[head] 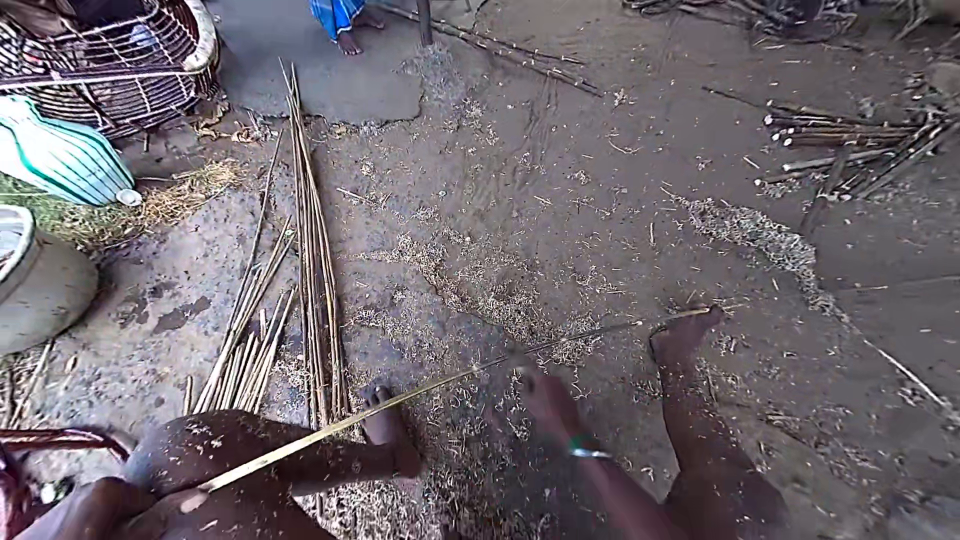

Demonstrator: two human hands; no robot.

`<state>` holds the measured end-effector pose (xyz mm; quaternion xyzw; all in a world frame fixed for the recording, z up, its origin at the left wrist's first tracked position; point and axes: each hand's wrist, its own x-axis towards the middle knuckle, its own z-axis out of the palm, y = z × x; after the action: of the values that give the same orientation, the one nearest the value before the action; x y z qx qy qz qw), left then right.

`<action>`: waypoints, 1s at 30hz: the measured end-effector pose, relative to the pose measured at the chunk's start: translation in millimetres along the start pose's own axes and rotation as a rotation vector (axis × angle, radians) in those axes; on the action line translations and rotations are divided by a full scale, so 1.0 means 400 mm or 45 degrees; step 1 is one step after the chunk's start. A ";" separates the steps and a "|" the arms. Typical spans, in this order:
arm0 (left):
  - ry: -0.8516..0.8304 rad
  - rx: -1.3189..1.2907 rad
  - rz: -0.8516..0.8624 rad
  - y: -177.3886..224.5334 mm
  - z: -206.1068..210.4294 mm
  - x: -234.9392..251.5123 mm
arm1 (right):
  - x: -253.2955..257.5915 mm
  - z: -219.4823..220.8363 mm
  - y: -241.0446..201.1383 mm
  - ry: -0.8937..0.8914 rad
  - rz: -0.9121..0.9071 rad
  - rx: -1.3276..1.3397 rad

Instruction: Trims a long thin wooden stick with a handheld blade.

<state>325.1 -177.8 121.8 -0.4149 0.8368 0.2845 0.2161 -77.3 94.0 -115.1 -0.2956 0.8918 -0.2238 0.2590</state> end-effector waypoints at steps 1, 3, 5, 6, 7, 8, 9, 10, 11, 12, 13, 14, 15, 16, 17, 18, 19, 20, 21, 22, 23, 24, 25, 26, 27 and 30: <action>0.041 0.010 0.069 -0.017 0.008 0.007 | 0.051 -0.061 0.115 0.050 0.117 -0.015; 0.162 0.068 0.188 -0.091 0.037 0.032 | 0.124 -0.138 0.242 0.175 0.266 0.055; 0.224 0.103 0.188 -0.078 0.041 0.041 | 0.094 -0.089 0.156 0.224 0.234 0.168; 0.230 0.103 0.176 -0.055 0.035 0.046 | 0.036 -0.039 0.015 0.169 0.162 0.238; 0.239 0.131 0.160 -0.044 0.034 0.051 | -0.049 0.021 -0.153 0.087 0.059 0.320; 0.227 0.148 0.154 -0.038 0.031 0.051 | -0.152 0.084 -0.317 0.021 -0.073 0.415; 0.234 0.170 0.177 -0.041 0.034 0.051 | -0.243 0.138 -0.449 0.039 -0.242 0.492; 0.245 0.172 0.198 -0.045 0.040 0.051 | -0.301 0.174 -0.532 0.125 -0.421 0.546; 0.249 0.168 0.208 -0.047 0.041 0.047 | -0.315 0.188 -0.559 0.164 -0.537 0.553; 0.225 0.160 0.203 -0.045 0.032 0.040 | -0.292 0.175 -0.532 0.159 -0.563 0.504; 0.179 0.141 0.179 -0.036 0.019 0.031 | -0.238 0.146 -0.453 0.128 -0.486 0.392; 0.159 0.133 0.148 -0.022 0.013 0.026 | -0.158 0.100 -0.335 0.085 -0.342 0.240; 0.164 0.142 0.116 -0.003 0.014 0.019 | -0.074 0.043 -0.195 0.031 -0.163 0.086; 0.169 0.147 0.082 0.019 0.017 0.007 | -0.005 -0.019 -0.058 -0.001 0.012 -0.011; 0.176 0.153 0.064 0.037 0.021 -0.005 | 0.048 -0.072 0.063 0.025 0.155 -0.057; 0.194 0.159 0.067 0.053 0.023 -0.012 | 0.091 -0.107 0.157 0.080 0.258 -0.050; 0.221 0.158 0.083 0.066 0.023 -0.013 | 0.121 -0.118 0.204 0.150 0.313 0.001; 0.241 0.155 0.102 0.076 0.023 -0.013 | 0.115 -0.099 0.187 0.201 0.326 0.086; 0.254 0.142 0.125 0.086 0.022 -0.013 | 0.070 -0.056 0.104 0.205 0.281 0.188; 0.256 0.128 0.136 0.102 0.017 -0.009 | 0.003 -0.003 -0.033 0.157 0.165 0.278; 0.236 0.111 0.133 0.119 0.008 -0.003 | -0.082 0.051 -0.191 0.105 -0.002 0.388; 0.141 0.095 0.073 0.155 -0.010 -0.005 | -0.178 0.098 -0.330 0.057 -0.189 0.483; 0.034 0.087 0.042 0.188 -0.026 -0.009 | -0.254 0.128 -0.427 0.031 -0.389 0.541; -0.042 0.044 -0.002 0.240 -0.044 -0.015 | -0.279 0.137 -0.473 0.034 -0.562 0.567; -0.048 -0.024 -0.043 0.283 -0.054 -0.020 | -0.261 0.127 -0.457 0.065 -0.576 0.514; 0.034 -0.233 -0.239 0.343 -0.051 -0.038 | -0.055 0.023 -0.127 0.025 -0.147 0.101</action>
<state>219.1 -114.7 186.9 -0.5131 0.7677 0.3327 0.1917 -35.6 68.9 -86.8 -0.3337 0.8662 -0.2765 0.2486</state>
